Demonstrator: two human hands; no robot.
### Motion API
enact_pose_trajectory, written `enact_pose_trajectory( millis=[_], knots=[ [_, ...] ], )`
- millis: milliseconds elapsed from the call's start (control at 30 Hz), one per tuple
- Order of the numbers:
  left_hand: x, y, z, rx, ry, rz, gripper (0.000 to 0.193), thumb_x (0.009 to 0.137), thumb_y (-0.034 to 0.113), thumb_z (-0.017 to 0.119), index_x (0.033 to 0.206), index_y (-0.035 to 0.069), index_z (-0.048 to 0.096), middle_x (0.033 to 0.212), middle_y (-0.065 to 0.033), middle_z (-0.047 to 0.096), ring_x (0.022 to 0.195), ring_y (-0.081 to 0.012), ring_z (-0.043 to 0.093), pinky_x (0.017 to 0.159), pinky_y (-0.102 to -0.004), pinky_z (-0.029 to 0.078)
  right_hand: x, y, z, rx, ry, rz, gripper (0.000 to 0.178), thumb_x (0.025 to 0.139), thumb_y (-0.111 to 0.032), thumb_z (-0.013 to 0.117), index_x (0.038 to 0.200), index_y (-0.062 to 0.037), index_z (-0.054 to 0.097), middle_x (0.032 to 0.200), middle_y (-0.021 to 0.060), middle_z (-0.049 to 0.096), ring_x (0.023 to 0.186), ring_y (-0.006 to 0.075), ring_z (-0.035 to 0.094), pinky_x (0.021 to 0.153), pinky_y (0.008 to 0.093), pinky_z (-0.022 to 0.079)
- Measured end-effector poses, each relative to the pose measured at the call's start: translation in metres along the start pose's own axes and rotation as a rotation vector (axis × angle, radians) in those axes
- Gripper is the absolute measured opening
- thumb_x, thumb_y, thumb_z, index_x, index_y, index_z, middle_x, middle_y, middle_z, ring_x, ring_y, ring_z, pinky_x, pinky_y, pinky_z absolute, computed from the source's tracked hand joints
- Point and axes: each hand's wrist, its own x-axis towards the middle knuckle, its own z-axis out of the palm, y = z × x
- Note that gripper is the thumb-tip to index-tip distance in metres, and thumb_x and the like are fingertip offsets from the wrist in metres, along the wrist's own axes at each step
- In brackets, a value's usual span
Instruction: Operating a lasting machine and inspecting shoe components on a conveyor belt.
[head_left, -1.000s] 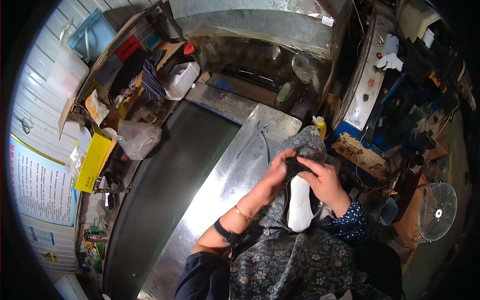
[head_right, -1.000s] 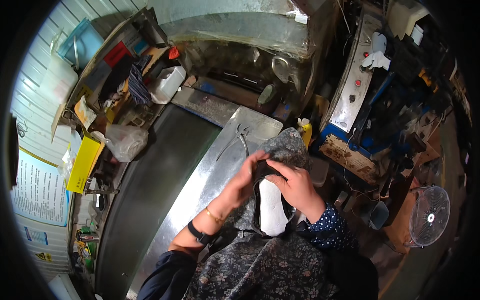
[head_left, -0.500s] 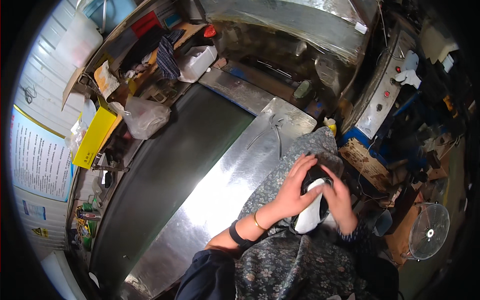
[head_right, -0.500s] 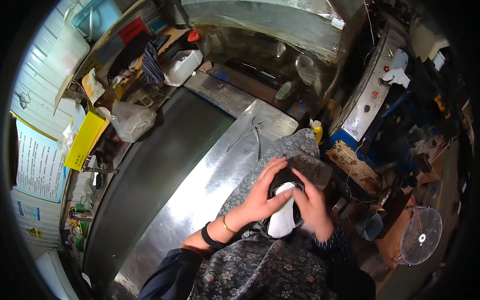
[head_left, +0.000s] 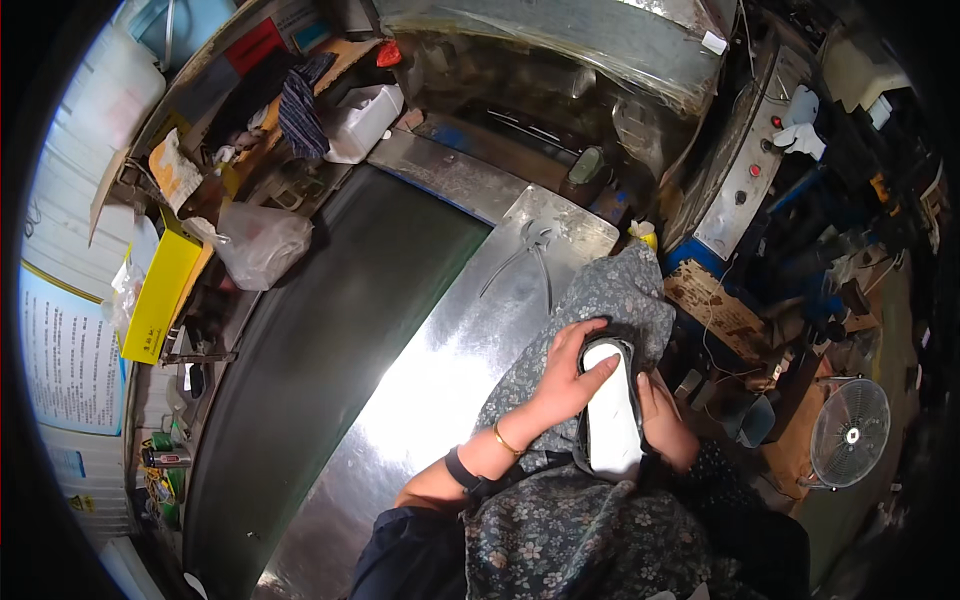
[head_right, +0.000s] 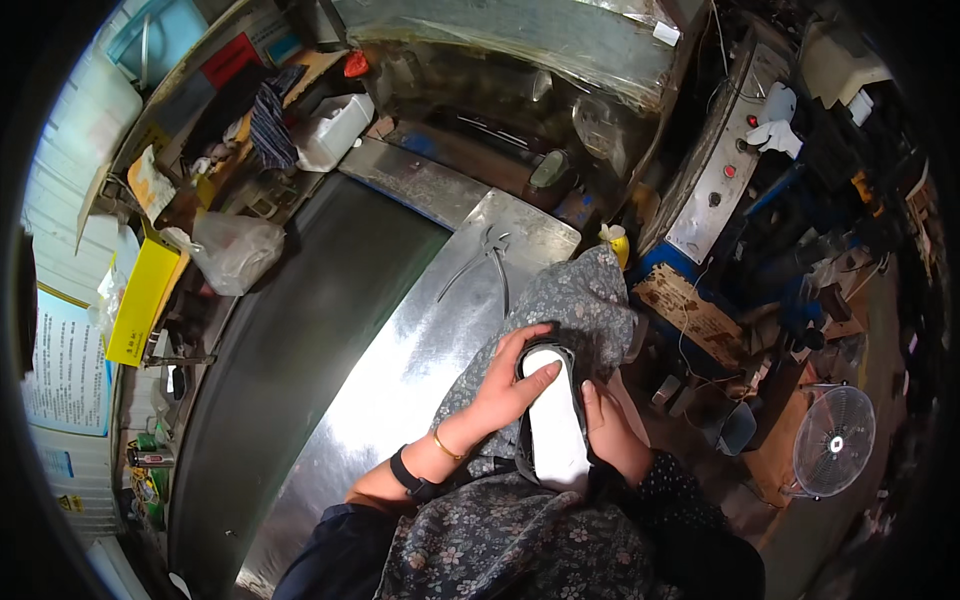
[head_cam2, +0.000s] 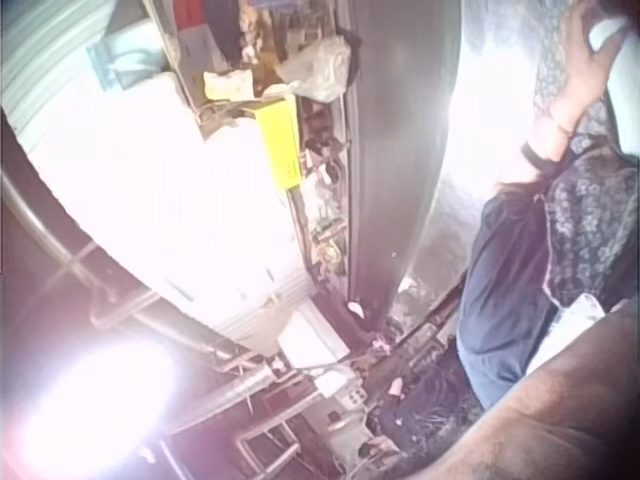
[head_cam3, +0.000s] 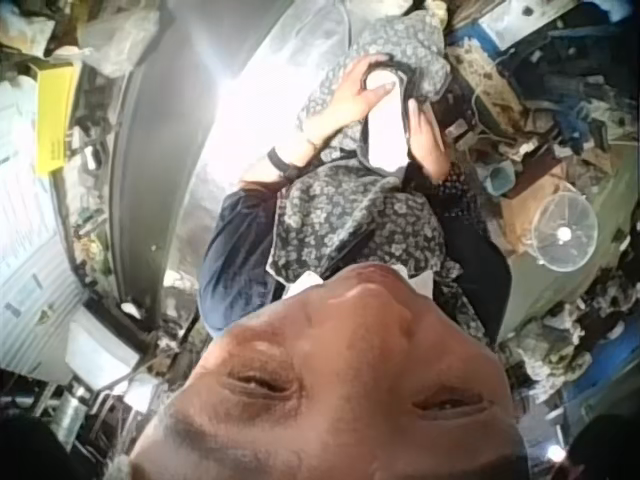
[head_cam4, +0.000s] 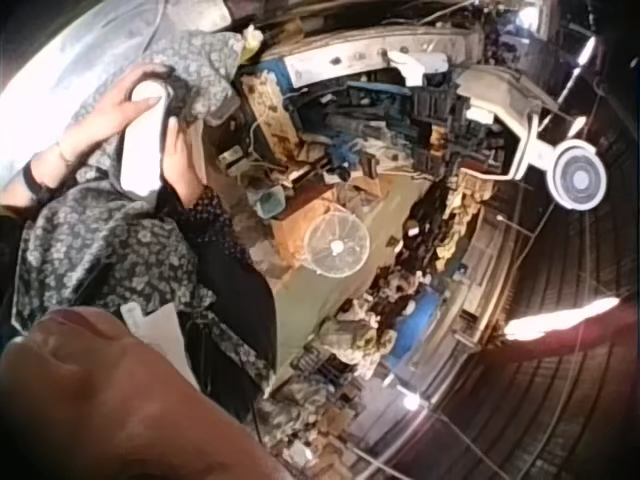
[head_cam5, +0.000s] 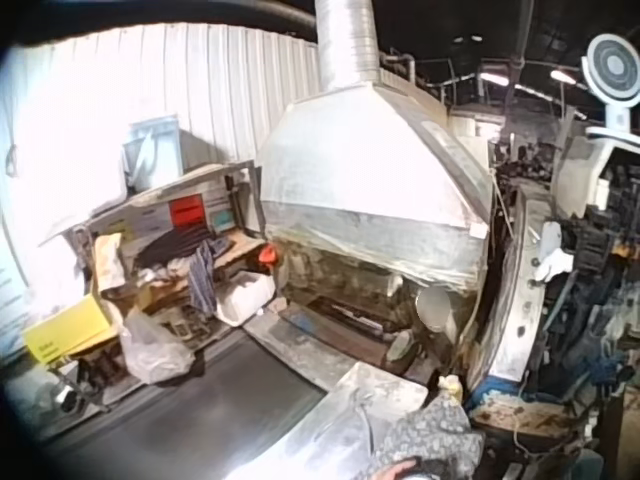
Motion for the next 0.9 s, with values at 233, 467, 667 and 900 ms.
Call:
enact_pose_trajectory(
  millis=[233, 467, 667, 900],
  knots=[
    [0.013, -0.011, 0.007, 0.016, 0.109, 0.034, 0.052, 0.089, 0.022, 0.071, 0.134, 0.004, 0.052, 0.126, -0.0172, 0.055, 0.119, -0.0345, 0.048, 0.104, -0.0408, 0.038, 0.014, -0.040, 0.002, -0.663, 0.065, -0.326, 0.039, 0.094, -0.019, 0.056, 0.122, 0.0083, 0.054, 0.095, 0.0282, 0.066, 0.087, 0.0469, 0.064, 0.077, 0.0497, 0.052],
    [0.012, -0.016, 0.005, 0.012, -0.066, 0.003, 0.059, 0.091, 0.026, 0.069, 0.140, 0.003, 0.047, 0.137, -0.0169, 0.052, 0.127, -0.0329, 0.045, 0.110, -0.0404, 0.034, -0.001, -0.022, -0.007, -0.130, -0.216, -0.459, 0.064, 0.096, -0.012, 0.047, 0.150, 0.0103, 0.019, 0.147, 0.0319, 0.033, 0.138, 0.0430, 0.035, 0.113, 0.0418, 0.029],
    [-0.014, -0.002, 0.002, -0.260, 0.248, -0.217, 0.057, 0.105, 0.034, 0.038, 0.147, -0.004, 0.037, 0.145, -0.0214, 0.047, 0.132, -0.0317, 0.049, 0.111, -0.0414, 0.036, -0.006, -0.054, 0.016, -0.101, -0.097, -0.125, 0.064, 0.101, -0.016, 0.044, 0.155, 0.0010, 0.012, 0.150, 0.0300, 0.032, 0.141, 0.0400, 0.033, 0.115, 0.0395, 0.027],
    [0.014, 0.024, -0.038, 0.837, 0.031, -0.040, 0.033, 0.100, 0.029, 0.044, 0.090, 0.000, 0.053, 0.056, -0.0146, 0.062, 0.050, -0.0405, 0.060, 0.051, -0.0477, 0.051, 0.006, -0.044, 0.049, -0.039, -0.053, -0.238, 0.073, 0.103, -0.020, 0.044, 0.153, 0.0043, -0.003, 0.150, 0.0374, 0.028, 0.138, 0.0482, 0.035, 0.111, 0.0467, 0.033]
  ],
)
